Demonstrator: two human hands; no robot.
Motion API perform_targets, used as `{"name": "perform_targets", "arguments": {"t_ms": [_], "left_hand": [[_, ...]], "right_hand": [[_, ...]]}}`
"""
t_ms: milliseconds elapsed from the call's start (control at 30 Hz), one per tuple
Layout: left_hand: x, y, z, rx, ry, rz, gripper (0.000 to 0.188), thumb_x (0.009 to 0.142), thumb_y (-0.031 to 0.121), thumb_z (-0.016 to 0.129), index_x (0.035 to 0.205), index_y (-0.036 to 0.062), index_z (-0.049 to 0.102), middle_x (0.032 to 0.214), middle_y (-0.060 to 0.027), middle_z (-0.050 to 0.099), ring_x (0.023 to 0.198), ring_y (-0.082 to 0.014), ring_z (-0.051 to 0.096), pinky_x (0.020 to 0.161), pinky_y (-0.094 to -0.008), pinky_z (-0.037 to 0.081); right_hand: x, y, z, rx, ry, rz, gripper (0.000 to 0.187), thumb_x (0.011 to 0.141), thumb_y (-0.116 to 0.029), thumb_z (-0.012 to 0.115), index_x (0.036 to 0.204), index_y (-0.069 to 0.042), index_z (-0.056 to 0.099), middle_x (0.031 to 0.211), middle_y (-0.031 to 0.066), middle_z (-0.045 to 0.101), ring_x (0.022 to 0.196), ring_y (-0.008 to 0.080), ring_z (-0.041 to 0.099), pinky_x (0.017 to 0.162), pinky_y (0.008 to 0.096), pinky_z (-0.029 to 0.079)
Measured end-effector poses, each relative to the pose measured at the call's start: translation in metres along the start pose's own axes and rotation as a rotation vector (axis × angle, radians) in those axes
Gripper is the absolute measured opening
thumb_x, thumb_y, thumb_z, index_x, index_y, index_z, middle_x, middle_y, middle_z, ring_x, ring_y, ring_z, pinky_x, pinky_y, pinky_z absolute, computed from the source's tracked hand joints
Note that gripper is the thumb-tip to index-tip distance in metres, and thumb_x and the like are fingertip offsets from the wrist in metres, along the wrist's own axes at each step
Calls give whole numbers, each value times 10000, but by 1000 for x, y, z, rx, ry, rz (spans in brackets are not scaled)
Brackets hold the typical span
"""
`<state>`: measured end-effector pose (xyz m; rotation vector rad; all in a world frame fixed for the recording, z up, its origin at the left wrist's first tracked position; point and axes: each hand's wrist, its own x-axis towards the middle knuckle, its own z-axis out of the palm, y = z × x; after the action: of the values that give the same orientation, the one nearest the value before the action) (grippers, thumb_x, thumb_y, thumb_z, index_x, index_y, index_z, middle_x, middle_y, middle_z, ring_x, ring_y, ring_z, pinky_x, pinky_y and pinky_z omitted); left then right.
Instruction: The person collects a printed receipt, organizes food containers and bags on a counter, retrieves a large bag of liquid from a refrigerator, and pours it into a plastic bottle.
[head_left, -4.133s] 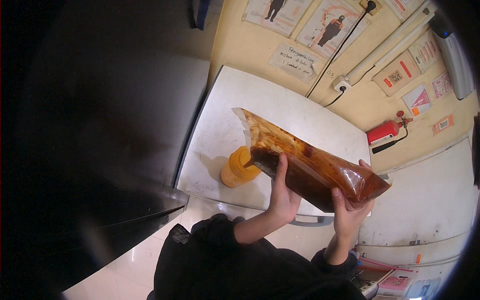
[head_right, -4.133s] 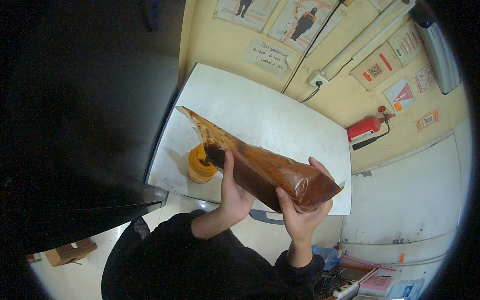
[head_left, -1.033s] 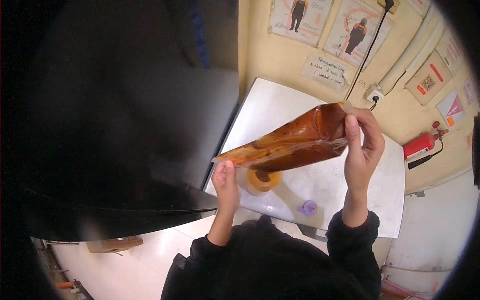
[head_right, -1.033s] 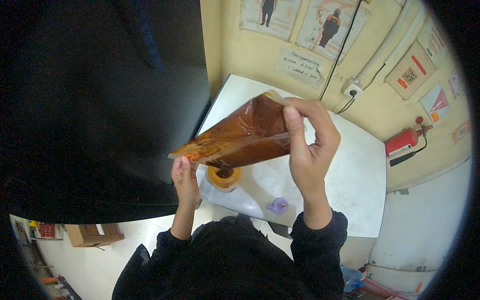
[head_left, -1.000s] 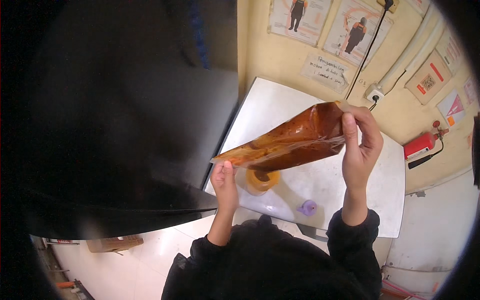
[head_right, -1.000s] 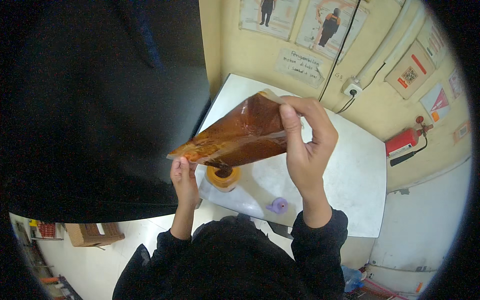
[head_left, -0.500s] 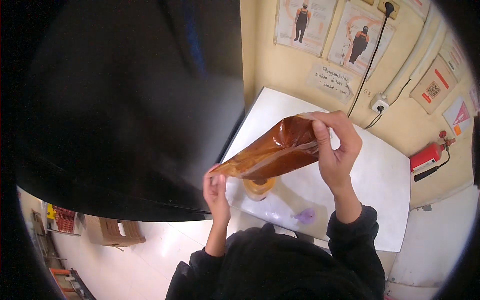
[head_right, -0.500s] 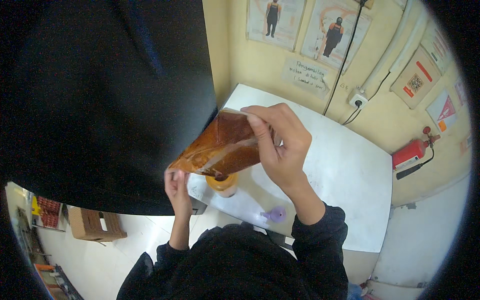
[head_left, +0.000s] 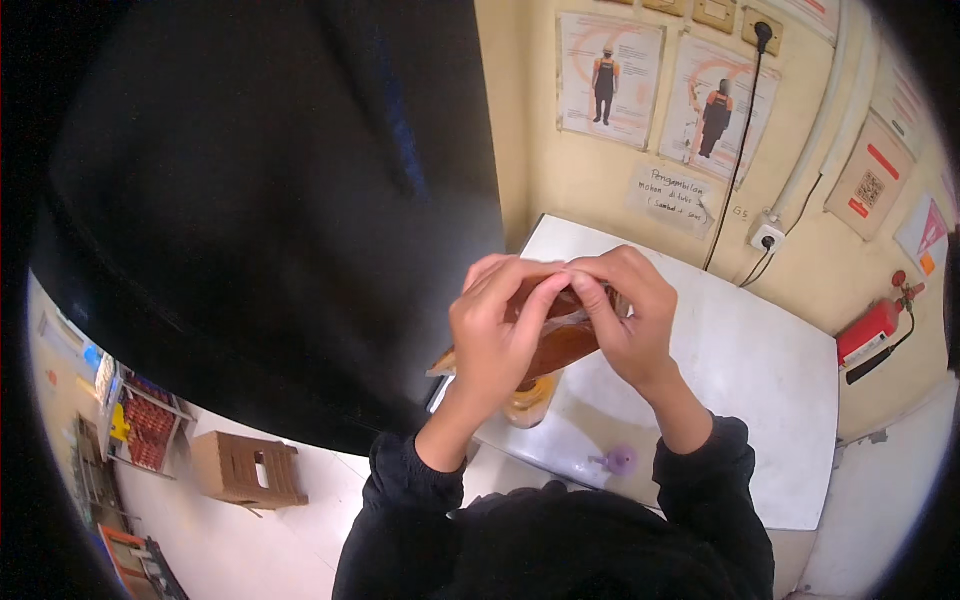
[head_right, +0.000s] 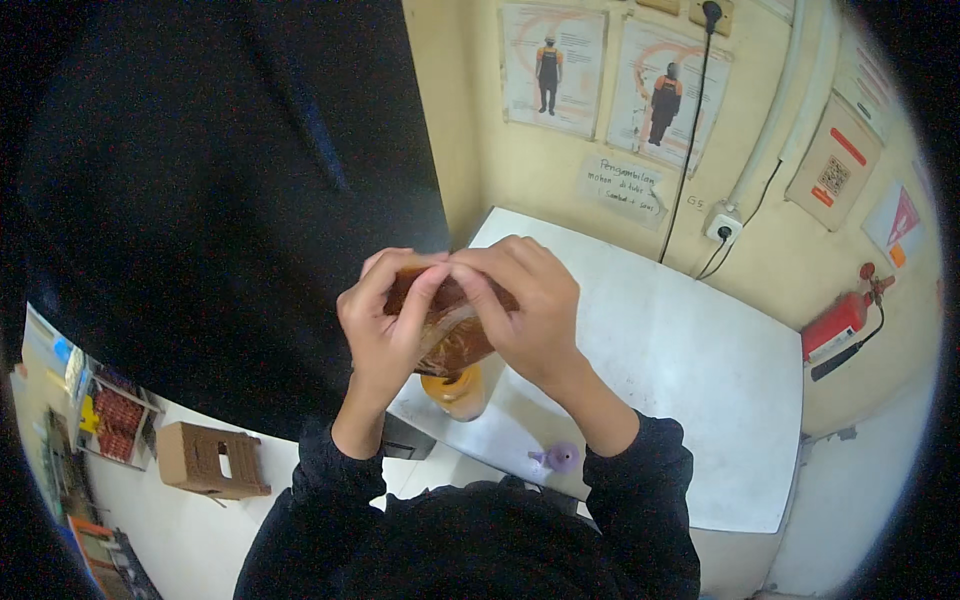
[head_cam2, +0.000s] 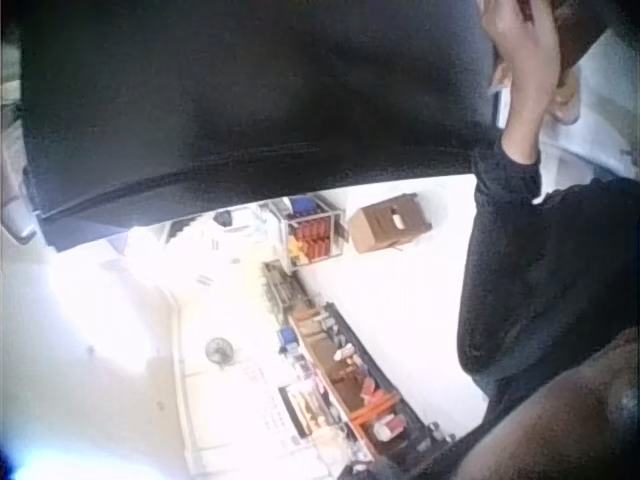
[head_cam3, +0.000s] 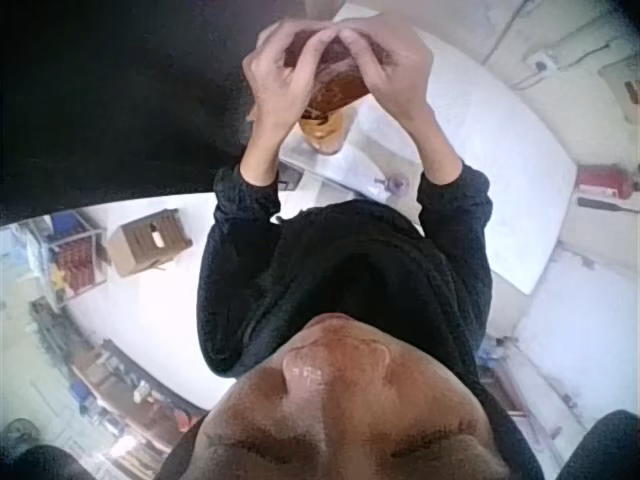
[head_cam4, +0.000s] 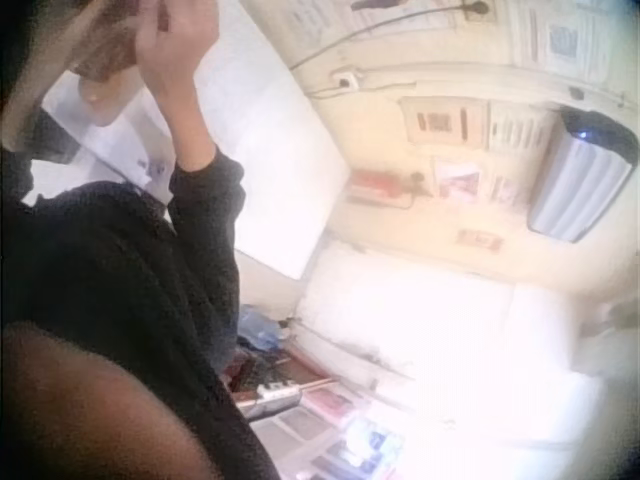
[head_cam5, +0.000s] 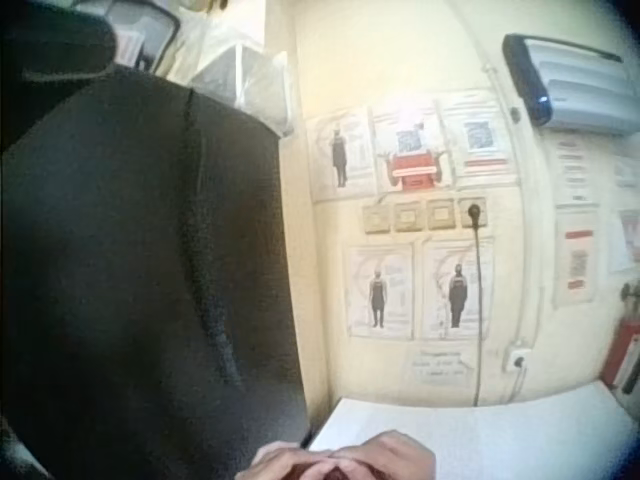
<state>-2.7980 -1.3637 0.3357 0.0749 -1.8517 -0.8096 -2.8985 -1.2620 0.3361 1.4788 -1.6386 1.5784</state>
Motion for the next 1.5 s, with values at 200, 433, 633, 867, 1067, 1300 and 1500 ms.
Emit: {"name": "perform_targets", "arguments": {"t_ms": [200,433,633,867,1067,1300,1500], "left_hand": [[6,-5,-4,18,-34,28,31,796,70,665,799,50,689,764,-34,692,673,-128,638,910,-378,399],[3,-10,3,94,-6,221,14,757,48,690,757,52,676,798,-40,701,683,-150,650,925,-399,390],[-3,-13,0,196,-20,280,45,747,39,699,736,50,657,710,-38,677,639,-144,631,934,-407,381],[2,-17,-7,224,-90,292,46,760,41,686,751,40,641,725,-44,670,671,-161,630,936,-415,374],[37,34,-8,494,-338,378,235,764,231,706,923,69,644,793,-49,657,871,-217,611,933,-411,366],[55,40,-6,758,-687,752,168,741,245,697,683,118,603,599,20,536,626,-128,498,924,-416,360],[54,27,-11,749,-660,856,205,736,243,707,643,132,561,554,39,475,593,-113,472,903,-400,357]], "right_hand": [[0,20,-11,26,-131,-11,276,709,-287,744,759,-56,603,686,59,564,600,233,536,551,311,426],[-8,41,-17,-186,-116,-253,311,714,-356,724,684,-100,549,581,31,508,535,160,519,456,281,395],[-10,52,-18,-359,-58,-417,379,667,-357,745,581,-109,471,499,10,429,432,161,447,395,282,343],[-11,63,-26,-171,-191,-324,257,738,-288,702,656,-94,554,579,37,519,531,201,525,492,308,416],[-8,54,-36,-142,-236,-249,160,733,-210,715,715,-84,619,644,40,570,604,200,555,542,309,442],[-11,45,-32,-159,-204,-336,181,773,-262,654,747,-99,581,666,29,542,661,195,561,580,323,464],[-16,58,-42,-258,-217,-337,184,739,-234,712,692,-102,593,637,10,543,639,171,547,577,291,456]]}}
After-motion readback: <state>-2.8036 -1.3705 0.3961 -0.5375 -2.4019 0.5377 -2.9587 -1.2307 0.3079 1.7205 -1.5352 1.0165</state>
